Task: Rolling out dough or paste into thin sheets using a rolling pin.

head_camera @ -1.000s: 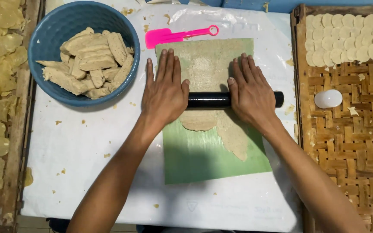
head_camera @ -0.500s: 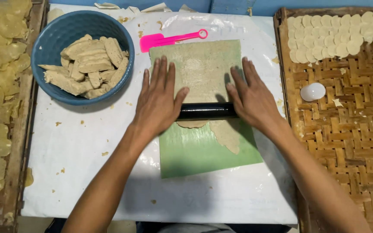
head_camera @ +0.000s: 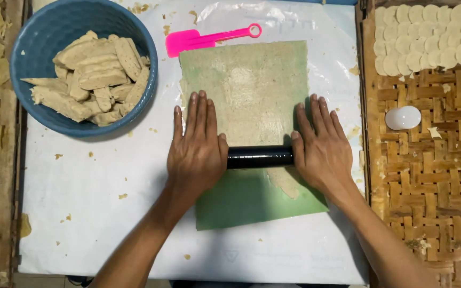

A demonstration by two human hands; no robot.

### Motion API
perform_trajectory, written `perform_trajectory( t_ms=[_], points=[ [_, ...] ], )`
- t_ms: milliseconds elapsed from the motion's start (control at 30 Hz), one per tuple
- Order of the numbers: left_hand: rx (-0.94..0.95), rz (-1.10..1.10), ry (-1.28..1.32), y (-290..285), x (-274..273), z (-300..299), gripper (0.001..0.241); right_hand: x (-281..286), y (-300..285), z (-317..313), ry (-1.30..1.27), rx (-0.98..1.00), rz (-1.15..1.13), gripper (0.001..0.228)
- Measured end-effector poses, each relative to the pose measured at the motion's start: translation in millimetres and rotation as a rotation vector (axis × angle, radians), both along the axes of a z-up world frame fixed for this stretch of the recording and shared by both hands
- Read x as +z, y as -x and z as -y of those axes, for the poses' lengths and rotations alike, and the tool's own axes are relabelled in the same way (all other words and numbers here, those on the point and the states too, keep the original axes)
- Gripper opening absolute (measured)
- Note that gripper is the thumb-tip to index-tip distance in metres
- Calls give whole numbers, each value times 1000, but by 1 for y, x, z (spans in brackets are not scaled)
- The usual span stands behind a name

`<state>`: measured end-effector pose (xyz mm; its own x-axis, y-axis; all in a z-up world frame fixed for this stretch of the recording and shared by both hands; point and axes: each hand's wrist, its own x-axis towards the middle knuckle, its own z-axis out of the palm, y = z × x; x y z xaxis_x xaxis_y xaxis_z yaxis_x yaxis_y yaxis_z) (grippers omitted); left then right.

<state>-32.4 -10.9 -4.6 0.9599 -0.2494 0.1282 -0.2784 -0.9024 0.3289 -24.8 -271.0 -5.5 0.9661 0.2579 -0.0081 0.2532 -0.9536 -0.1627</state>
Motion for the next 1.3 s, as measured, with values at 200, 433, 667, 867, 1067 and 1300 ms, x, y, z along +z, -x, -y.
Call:
perform_trajectory(
  t_ms=[200,433,667,867,1067,1300],
  points=[
    [17,249,-62,33,-15,3,57,-22,39,4,57,44,338,58],
    [-9,247,-3,69,-12,5,60,-28,79,12,-18,81,335,59],
    [-37,206,63,96,-13,-1,55,-23,110,9,12,99,382,54],
    [-36,169,165,113,6,-3,52,-3,126,0,-70,67,272,56],
    [-53,223,124,122,-6,-5,50,-2,134,2,-151,73,295,59],
    [-81,255,83,110,12,1,54,4,125,-1,-141,56,355,58]
  ],
)
